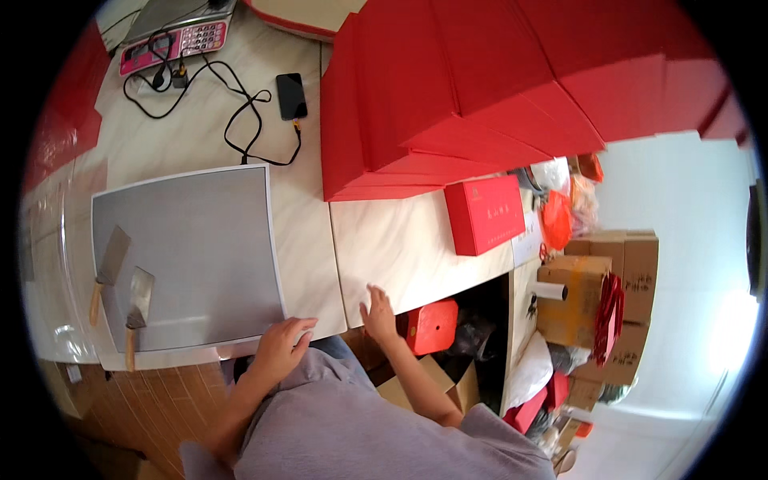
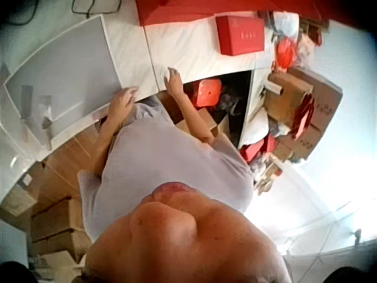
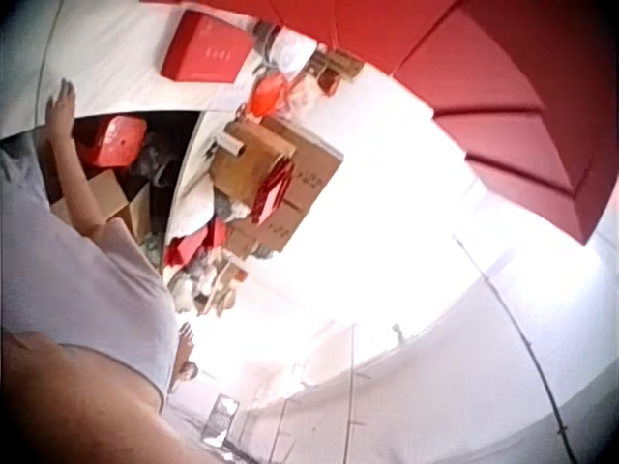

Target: The person wraps red rectangular boxes in clear plastic film using a handheld metal smoothing tool. They place a box on a sheet of plastic, fold the film over, and use the tool to press the plastic tight against the box's surface. The person repeats this process for multiple boxes, stacking the finished items on the table.

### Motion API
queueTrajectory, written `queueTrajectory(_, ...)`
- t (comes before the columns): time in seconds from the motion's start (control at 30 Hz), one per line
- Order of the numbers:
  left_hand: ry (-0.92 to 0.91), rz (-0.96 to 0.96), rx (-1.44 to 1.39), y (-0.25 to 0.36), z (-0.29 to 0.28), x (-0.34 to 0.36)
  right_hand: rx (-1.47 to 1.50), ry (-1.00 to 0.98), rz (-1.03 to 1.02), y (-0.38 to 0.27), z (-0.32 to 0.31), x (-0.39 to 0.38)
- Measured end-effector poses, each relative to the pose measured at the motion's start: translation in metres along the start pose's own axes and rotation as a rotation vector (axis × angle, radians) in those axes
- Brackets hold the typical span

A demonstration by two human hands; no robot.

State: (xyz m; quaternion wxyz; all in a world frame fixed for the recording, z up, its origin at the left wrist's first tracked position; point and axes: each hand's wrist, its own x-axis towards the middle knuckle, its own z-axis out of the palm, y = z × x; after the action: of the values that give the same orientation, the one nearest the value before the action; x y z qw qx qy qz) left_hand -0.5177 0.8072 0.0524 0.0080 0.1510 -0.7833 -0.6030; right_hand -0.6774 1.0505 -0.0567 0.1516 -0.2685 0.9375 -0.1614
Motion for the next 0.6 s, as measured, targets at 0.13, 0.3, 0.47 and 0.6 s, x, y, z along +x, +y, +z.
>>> queueTrajectory(0.13, 0.302, 0.071, -0.086, 0.031, 0.035, 0.054, -0.126, 0.029, -0.145, 0.04, -0.024, 0.096)
queueTrajectory(0.3, 0.587, 0.184, -0.219, 0.074, 0.041, 0.125, -0.396, 0.0, -0.319, 0.084, 0.012, 0.162)
queueTrajectory(0.47, 0.786, 0.295, -0.314, 0.08, 0.048, 0.17, -0.38, -0.271, -0.043, 0.054, 0.022, 0.176)
queueTrajectory(0.6, 0.77, 0.284, -0.412, 0.078, 0.06, 0.194, -0.679, -0.313, -0.014, 0.026, 0.003, 0.18)
